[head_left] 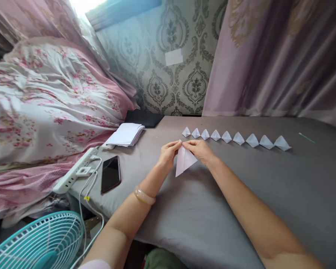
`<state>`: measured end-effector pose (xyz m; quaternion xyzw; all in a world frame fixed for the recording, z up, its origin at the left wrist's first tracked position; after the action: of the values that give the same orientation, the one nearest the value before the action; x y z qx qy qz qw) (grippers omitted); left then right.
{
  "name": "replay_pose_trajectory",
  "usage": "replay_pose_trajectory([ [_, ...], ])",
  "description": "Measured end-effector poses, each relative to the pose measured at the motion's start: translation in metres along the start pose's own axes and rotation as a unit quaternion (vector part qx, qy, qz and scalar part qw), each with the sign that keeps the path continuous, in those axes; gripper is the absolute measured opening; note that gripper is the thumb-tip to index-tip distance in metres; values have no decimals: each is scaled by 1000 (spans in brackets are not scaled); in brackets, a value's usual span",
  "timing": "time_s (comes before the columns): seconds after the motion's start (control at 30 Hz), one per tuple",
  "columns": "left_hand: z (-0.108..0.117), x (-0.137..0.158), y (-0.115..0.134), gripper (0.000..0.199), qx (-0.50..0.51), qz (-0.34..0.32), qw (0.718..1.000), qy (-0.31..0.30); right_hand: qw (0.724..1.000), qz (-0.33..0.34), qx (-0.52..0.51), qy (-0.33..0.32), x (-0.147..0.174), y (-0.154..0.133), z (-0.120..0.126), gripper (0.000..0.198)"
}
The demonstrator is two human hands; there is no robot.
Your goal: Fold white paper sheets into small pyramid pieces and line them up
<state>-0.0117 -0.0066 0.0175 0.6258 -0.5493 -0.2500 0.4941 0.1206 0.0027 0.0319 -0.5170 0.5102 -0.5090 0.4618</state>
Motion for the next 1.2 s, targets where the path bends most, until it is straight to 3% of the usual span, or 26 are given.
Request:
replay_pose_trajectory([
  [0.33,-25,-25,-6,29,-162,26,984,-74,1000,-12,9,14,-14,13,33,24],
  [0.77,-45,-42,-35,27,-180,-12,976,-122,996,-92,-11,16,-31,37,56,16],
  [1.2,-37,-44,-40,31,-179,-20,974,-137,991,-131,2,9,-34,44,52,6],
])
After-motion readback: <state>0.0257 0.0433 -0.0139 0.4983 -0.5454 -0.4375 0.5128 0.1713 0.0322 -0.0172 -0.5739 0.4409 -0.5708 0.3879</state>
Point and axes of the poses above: each hand's wrist, its own x-axis away from the middle knuckle, its own z-axis out of the back of the hand, y = z × x, the point moved 3 cm from there along -x, towards the middle knuckle, and after that the axes turned 13 degrees about y, right-handed, at the moved point
